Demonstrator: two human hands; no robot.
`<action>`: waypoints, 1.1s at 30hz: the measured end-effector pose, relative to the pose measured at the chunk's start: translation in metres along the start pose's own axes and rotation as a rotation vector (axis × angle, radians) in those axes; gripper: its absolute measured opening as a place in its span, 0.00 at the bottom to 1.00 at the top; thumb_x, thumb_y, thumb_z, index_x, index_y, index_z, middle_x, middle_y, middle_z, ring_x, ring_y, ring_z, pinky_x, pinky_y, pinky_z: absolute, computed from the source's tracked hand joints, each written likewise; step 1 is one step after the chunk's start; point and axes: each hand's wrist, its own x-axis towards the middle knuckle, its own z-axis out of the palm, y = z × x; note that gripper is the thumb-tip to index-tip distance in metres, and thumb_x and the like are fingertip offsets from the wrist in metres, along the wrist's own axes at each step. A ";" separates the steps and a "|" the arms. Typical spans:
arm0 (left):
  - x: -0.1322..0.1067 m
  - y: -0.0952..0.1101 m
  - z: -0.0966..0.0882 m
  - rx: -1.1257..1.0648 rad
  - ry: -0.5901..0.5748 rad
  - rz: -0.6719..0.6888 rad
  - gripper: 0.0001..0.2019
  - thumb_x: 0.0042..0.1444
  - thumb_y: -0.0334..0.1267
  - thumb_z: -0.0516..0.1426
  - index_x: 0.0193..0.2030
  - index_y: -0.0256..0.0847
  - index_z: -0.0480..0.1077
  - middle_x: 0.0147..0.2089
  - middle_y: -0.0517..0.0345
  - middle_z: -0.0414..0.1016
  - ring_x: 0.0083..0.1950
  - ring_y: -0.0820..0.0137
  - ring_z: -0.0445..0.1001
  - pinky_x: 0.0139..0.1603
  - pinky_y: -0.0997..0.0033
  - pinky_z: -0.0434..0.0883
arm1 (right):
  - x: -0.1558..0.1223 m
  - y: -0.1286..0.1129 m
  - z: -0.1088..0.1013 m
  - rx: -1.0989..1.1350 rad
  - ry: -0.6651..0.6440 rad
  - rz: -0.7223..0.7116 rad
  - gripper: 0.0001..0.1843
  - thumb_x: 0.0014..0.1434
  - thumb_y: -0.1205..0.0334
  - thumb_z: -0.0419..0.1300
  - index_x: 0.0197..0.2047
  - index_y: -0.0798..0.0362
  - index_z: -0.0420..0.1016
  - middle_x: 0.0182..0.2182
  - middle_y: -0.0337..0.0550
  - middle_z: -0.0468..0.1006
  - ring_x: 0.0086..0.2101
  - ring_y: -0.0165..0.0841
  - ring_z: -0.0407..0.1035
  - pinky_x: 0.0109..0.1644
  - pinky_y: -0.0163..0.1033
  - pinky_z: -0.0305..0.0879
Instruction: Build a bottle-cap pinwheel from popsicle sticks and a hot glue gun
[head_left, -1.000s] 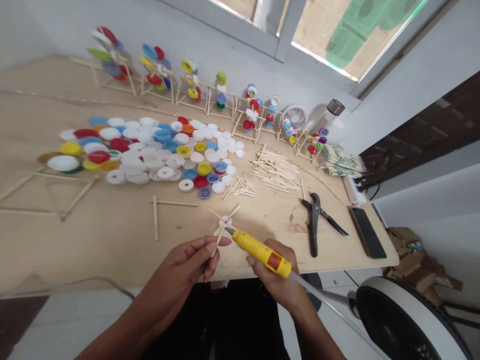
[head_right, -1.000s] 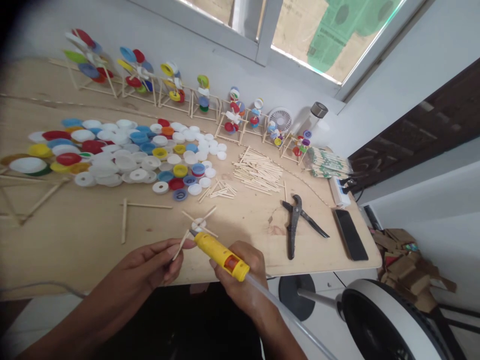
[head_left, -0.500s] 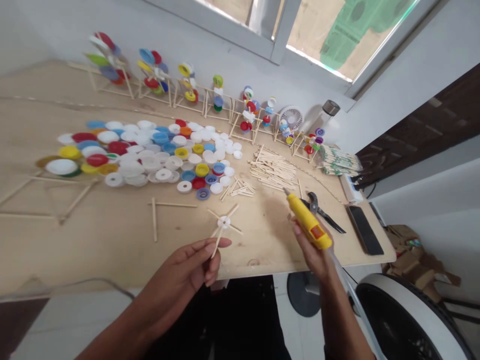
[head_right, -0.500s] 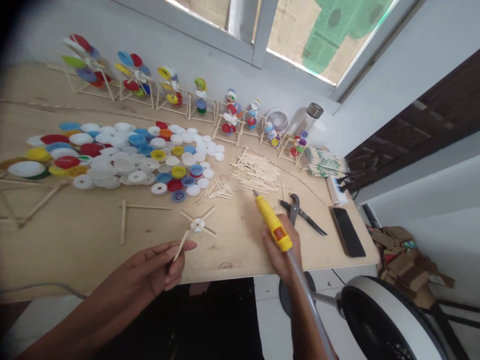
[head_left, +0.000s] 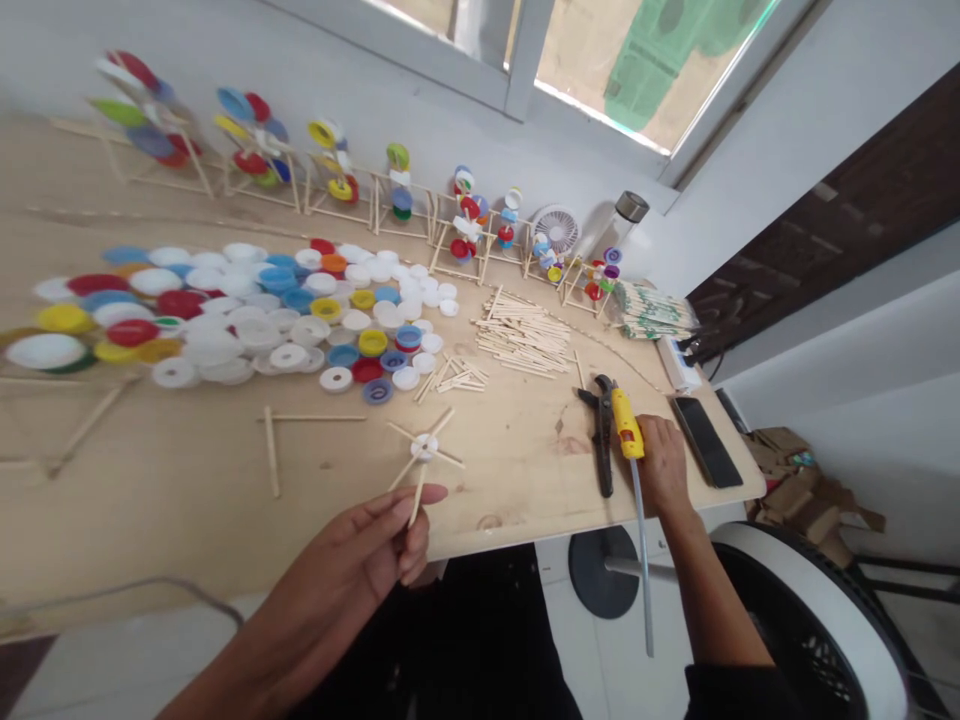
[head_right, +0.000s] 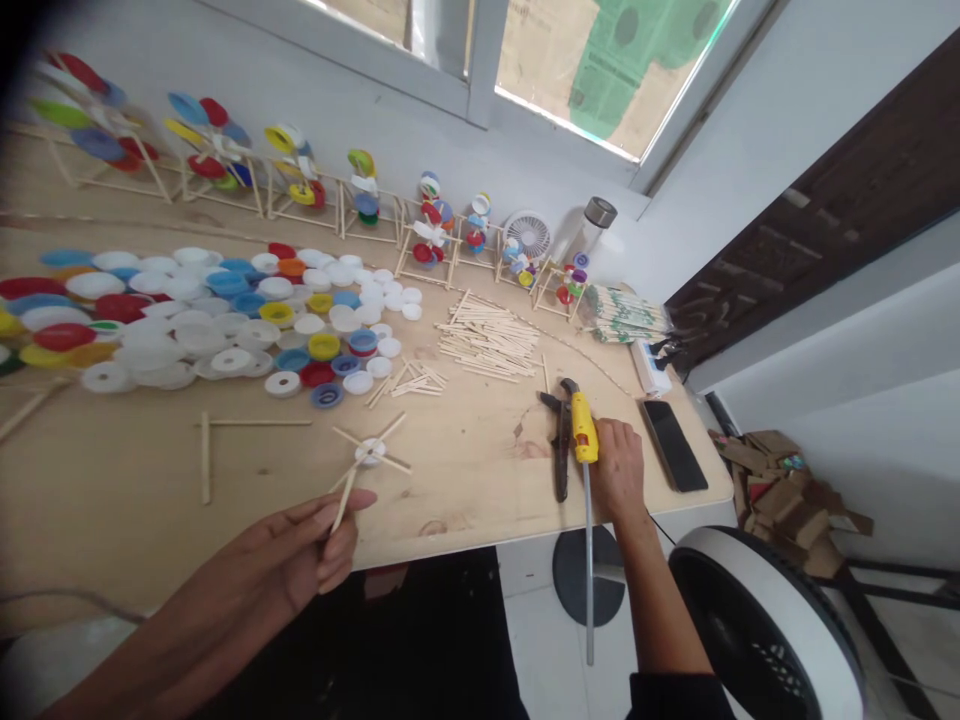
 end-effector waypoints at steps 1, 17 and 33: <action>0.000 0.000 0.000 -0.004 -0.002 -0.002 0.23 0.39 0.51 0.74 0.38 0.38 0.81 0.20 0.63 0.68 0.24 0.74 0.60 0.26 0.70 0.59 | -0.001 0.000 0.002 -0.008 -0.003 -0.002 0.11 0.63 0.70 0.51 0.46 0.53 0.70 0.41 0.54 0.76 0.41 0.46 0.66 0.44 0.47 0.60; 0.002 -0.007 0.001 -0.109 -0.072 -0.005 0.18 0.41 0.41 0.73 0.40 0.37 0.82 0.22 0.62 0.68 0.25 0.75 0.63 0.27 0.71 0.61 | 0.002 0.015 -0.003 0.150 -0.120 -0.062 0.23 0.52 0.66 0.58 0.53 0.56 0.70 0.47 0.57 0.77 0.48 0.49 0.69 0.51 0.52 0.67; 0.006 -0.015 -0.001 -0.153 -0.073 -0.002 0.18 0.37 0.43 0.76 0.35 0.39 0.83 0.24 0.61 0.72 0.25 0.77 0.64 0.28 0.74 0.65 | 0.006 -0.177 -0.065 1.160 -0.077 0.207 0.08 0.65 0.63 0.59 0.42 0.48 0.81 0.39 0.44 0.82 0.42 0.37 0.76 0.48 0.42 0.71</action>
